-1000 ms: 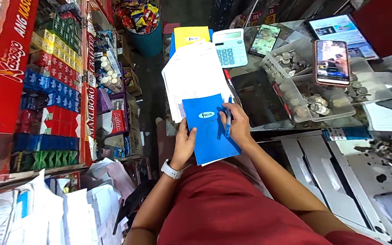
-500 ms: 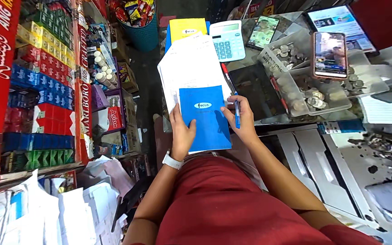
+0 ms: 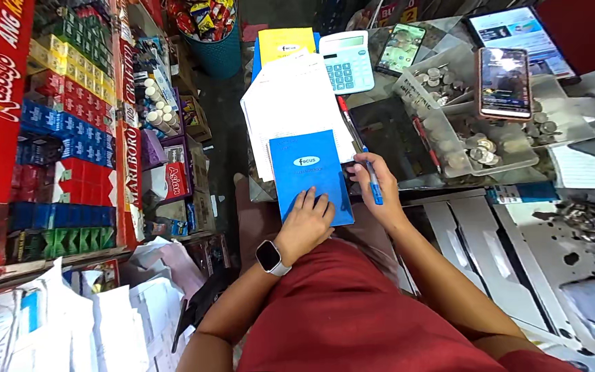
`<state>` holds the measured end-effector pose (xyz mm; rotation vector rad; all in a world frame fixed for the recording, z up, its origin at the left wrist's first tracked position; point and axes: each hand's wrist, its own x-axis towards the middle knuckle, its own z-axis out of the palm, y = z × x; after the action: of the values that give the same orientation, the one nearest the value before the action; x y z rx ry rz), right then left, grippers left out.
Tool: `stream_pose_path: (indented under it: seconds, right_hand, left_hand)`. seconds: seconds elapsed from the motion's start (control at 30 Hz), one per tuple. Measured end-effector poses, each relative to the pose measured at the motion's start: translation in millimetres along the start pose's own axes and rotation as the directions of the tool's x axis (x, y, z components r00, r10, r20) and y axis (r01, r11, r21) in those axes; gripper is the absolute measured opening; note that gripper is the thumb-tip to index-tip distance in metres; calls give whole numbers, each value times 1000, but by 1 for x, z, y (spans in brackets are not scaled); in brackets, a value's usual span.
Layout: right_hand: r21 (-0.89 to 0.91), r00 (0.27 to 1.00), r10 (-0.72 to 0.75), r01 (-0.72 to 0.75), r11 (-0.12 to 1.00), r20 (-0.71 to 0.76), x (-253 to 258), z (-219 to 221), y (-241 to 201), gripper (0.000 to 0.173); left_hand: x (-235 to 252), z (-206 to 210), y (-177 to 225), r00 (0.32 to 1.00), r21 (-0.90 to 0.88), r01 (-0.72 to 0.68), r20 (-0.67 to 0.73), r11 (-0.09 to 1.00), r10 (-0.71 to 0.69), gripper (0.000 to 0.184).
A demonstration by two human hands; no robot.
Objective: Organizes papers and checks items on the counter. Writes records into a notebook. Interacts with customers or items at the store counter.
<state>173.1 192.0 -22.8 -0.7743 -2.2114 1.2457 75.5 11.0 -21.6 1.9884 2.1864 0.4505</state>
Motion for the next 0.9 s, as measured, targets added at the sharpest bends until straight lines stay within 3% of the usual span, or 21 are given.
stream_pose_path:
  seconds: [0.23,0.33,0.43,0.53,0.73,0.8,0.9]
  right_hand:
    - [-39,999,-45,45,998,-6,-50,-23,1,35]
    - [11,1000,-15,15,1000,-7,-69,-21,0,36]
    - [104,999,-9,12,995,-31,-80,-14,-1,35]
    - [229,999,10,0,973,-42,-80,-8,-7,33]
    - [421,990,141,-119,899,-23,-76,-1,-19,29]
    - [353,991,123,-96,931,-56,-75,0,-16,29]
    - [165,994,-26,43,985,-105,-75,-3,-6,31]
  left_hand:
    - [-6,7,8,991,10,-55,-125,998,56,37]
    - [-8,10,10,948,-143,-38,-318,989,-10,28]
    - [-9,8,15,859,-391,-1,-471,920,-200,16]
    - [-10,6,19,816,-567,-3,-477,824,-325,8]
    - [-4,3,22,829,-638,-62,-462,768,-316,18]
    - [-4,2,23,830,-644,-64,-459,763,-318,21]
    - [-3,3,22,794,-666,-46,-477,744,-378,15]
